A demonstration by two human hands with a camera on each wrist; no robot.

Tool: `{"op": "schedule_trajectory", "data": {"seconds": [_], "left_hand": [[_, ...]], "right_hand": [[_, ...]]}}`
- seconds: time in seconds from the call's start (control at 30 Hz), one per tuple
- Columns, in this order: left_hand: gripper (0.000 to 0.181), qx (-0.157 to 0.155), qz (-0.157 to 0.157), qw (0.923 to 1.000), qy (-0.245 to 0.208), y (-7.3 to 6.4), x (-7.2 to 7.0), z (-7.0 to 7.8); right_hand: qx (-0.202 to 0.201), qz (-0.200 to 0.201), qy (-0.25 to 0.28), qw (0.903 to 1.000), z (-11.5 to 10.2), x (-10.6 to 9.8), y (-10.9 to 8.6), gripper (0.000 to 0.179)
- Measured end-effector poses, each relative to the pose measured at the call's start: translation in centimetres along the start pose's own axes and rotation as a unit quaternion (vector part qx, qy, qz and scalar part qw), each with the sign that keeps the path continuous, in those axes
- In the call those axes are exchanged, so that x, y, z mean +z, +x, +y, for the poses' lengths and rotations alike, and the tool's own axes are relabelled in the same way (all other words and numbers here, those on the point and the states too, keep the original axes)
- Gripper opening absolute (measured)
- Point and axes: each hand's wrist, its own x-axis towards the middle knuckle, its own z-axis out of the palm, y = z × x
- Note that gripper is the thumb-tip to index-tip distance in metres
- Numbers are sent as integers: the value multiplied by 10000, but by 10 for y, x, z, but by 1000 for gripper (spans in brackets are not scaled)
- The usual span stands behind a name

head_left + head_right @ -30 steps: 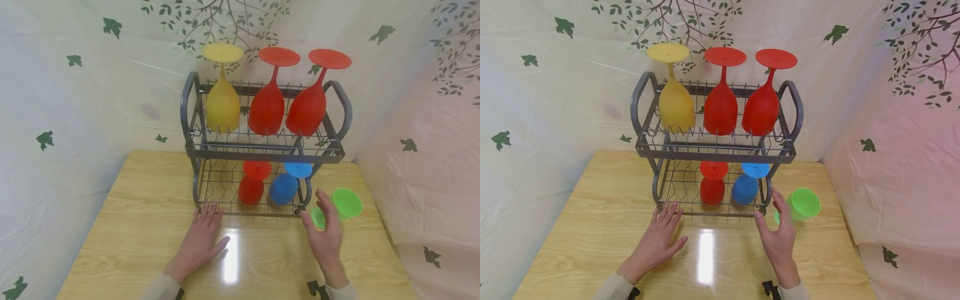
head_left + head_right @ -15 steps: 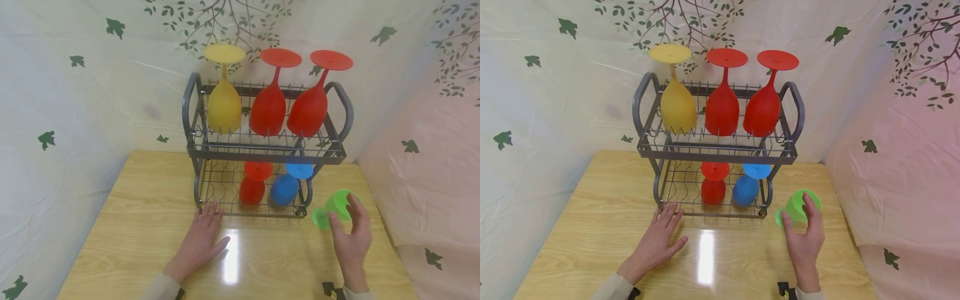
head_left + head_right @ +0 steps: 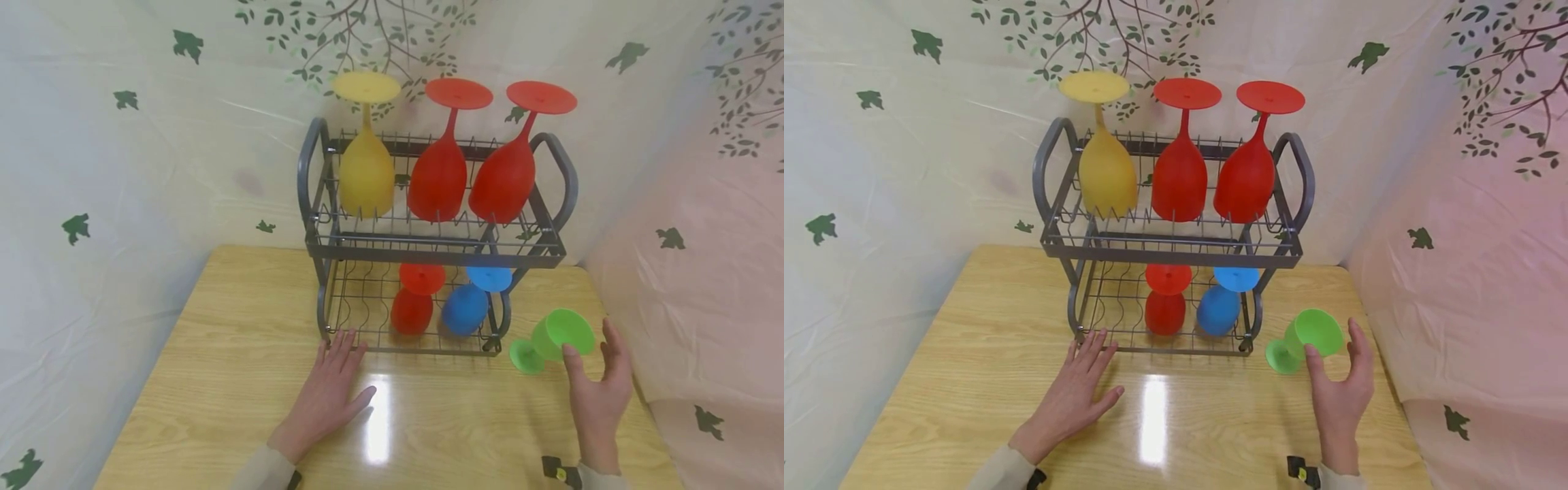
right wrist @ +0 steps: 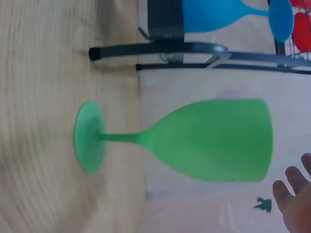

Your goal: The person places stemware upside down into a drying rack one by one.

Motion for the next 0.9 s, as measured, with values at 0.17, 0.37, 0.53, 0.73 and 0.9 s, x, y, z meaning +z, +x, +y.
{"op": "schedule_trajectory", "data": {"seconds": [0.17, 0.37, 0.53, 0.73, 0.9], "left_hand": [[76, -29, 8, 10000, -59, 0, -1, 1], [76, -45, -48, 10000, -36, -1, -1, 0], [77, -68, -130, 9999, -4, -1, -1, 0], [77, -109, -187, 9998, -19, -1, -2, 0], [77, -115, -189, 9997, -35, -1, -2, 0]], "right_hand": [[516, -275, -14, 9983, 6, -5, 2, 75], [1262, -752, 280, 9888, 17, -9, 1, 80], [1542, -950, 693, 9810, 28, -9, 0, 82], [1936, -1141, 1032, 9689, 37, -10, -2, 88], [2267, -1318, 1080, 9590, 45, -11, -2, 94]]}}
